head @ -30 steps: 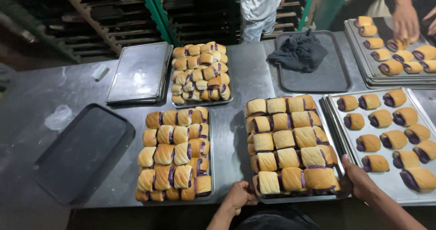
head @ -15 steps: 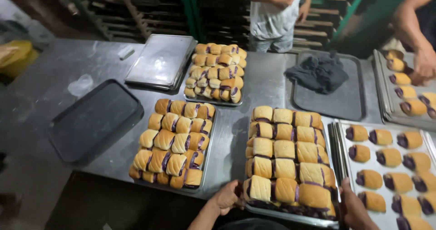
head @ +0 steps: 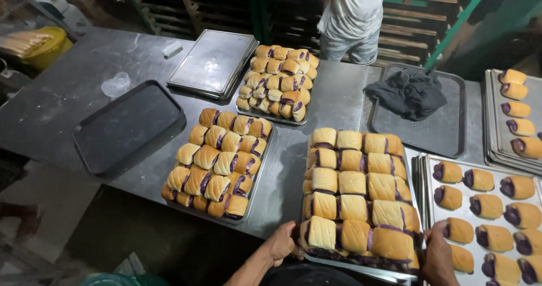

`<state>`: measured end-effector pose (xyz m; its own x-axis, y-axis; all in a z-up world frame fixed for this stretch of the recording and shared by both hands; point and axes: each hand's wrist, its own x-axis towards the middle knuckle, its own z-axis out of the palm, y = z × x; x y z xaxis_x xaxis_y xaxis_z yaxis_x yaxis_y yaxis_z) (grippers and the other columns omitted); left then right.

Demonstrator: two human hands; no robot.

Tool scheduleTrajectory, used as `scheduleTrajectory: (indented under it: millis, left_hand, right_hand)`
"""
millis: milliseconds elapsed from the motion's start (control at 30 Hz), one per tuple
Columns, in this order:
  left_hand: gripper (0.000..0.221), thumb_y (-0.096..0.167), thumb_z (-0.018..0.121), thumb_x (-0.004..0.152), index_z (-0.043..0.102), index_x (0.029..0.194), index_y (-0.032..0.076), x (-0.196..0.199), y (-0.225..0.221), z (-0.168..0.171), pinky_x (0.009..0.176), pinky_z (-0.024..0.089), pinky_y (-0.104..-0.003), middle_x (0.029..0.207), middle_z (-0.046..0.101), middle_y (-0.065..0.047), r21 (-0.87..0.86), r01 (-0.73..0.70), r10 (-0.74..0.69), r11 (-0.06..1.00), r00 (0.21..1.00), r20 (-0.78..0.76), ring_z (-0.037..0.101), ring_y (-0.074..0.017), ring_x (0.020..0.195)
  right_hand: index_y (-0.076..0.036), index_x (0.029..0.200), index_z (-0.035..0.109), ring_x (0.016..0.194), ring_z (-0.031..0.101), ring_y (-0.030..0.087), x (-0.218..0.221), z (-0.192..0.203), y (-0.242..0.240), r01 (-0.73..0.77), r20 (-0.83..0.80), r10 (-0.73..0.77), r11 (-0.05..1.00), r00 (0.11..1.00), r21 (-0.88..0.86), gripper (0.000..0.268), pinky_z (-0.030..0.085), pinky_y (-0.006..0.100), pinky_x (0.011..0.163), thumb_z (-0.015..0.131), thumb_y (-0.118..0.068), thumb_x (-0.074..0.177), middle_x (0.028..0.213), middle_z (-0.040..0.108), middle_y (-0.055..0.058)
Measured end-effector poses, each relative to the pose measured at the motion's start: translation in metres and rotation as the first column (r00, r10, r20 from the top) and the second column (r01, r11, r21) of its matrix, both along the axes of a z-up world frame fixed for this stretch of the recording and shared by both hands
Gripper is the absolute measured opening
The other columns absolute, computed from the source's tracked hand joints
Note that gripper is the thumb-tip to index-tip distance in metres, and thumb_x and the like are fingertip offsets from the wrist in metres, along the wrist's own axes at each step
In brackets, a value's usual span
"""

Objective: Organizing and transferring trays of bread and individual bread rolls on a bakery production table.

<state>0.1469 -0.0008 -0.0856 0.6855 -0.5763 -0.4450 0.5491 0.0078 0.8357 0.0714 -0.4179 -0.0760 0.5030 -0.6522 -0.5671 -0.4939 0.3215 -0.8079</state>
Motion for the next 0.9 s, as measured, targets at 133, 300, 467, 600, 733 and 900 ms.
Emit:
scheduleTrajectory:
  millis: [133, 300, 467, 600, 733, 900]
  left_hand:
    - [0.047, -0.016, 0.068, 0.073, 0.063, 0.116, 0.003, -0.002, 0.005, 0.034, 0.065, 0.059, -0.038, 0.101, 0.069, -0.005, -0.007, -0.061, 0.061, 0.998, 0.998, -0.021, 0.066, -0.0199, 0.086]
    - [0.05, -0.012, 0.062, 0.076, 0.063, 0.122, 0.008, 0.019, 0.03, 0.076, 0.068, 0.058, -0.04, 0.105, 0.072, -0.002, 0.036, -0.166, 0.17, 0.985, 0.975, -0.144, 0.067, -0.0211, 0.091]
    - [0.047, -0.015, 0.062, 0.073, 0.067, 0.117, 0.001, 0.048, 0.085, 0.111, 0.076, 0.06, -0.036, 0.106, 0.074, -0.002, -0.102, -0.246, 0.253, 0.964, 0.965, 0.063, 0.069, -0.018, 0.096]
    - [0.044, -0.013, 0.068, 0.072, 0.07, 0.115, -0.002, 0.101, 0.155, 0.14, 0.069, 0.057, -0.036, 0.098, 0.069, -0.004, -0.154, -0.224, 0.248, 0.962, 0.956, 0.158, 0.065, -0.0194, 0.087]
    - [0.046, -0.012, 0.07, 0.066, 0.066, 0.11, 0.003, 0.17, 0.235, 0.163, 0.066, 0.06, -0.037, 0.093, 0.069, -0.002, -0.175, -0.298, 0.317, 0.938, 0.944, 0.092, 0.069, -0.0176, 0.085]
    - [0.044, -0.01, 0.072, 0.069, 0.066, 0.11, 0.003, 0.265, 0.34, 0.147, 0.067, 0.06, -0.036, 0.096, 0.071, -0.005, -0.153, -0.291, 0.309, 0.945, 0.944, 0.116, 0.069, -0.0184, 0.084]
  right_hand:
    - [-0.013, 0.073, 0.039, 0.056, 0.024, 0.014, 0.018, -0.024, -0.02, -0.055, 0.16, 0.056, 0.998, 0.985, -0.014, 0.07, 0.023, 0.036, 0.047, 0.037, -0.071, 0.111, 0.063, 0.027, -0.003]
    - [-0.012, 0.074, 0.051, 0.051, 0.038, 0.013, 0.069, 0.076, 0.036, -0.13, 0.163, 0.126, 0.991, 0.979, 0.013, 0.068, 0.036, 0.032, 0.047, 0.035, -0.071, 0.104, 0.062, 0.042, 0.0]
    - [-0.012, 0.077, 0.047, 0.053, 0.033, 0.015, 0.138, 0.094, 0.076, -0.187, 0.009, 0.187, 0.981, 0.982, -0.053, 0.07, 0.03, 0.037, 0.047, 0.036, -0.074, 0.107, 0.065, 0.035, -0.002]
    - [-0.016, 0.078, 0.047, 0.052, 0.03, 0.012, 0.213, 0.076, 0.117, -0.223, 0.232, 0.208, 0.974, 0.95, 0.037, 0.062, 0.031, 0.033, 0.045, 0.041, -0.071, 0.106, 0.066, 0.032, -0.004]
    - [-0.012, 0.09, 0.055, 0.054, 0.043, 0.016, 0.301, 0.14, 0.23, -0.258, 0.211, 0.252, 0.966, 0.944, 0.002, 0.062, 0.039, 0.036, 0.049, 0.042, -0.071, 0.104, 0.068, 0.045, 0.002]
    - [-0.006, 0.109, 0.06, 0.075, 0.059, 0.023, 0.409, 0.11, 0.34, -0.324, 0.251, 0.321, 0.946, 0.913, -0.032, 0.059, 0.051, 0.041, 0.065, 0.04, -0.061, 0.107, 0.089, 0.06, 0.01]
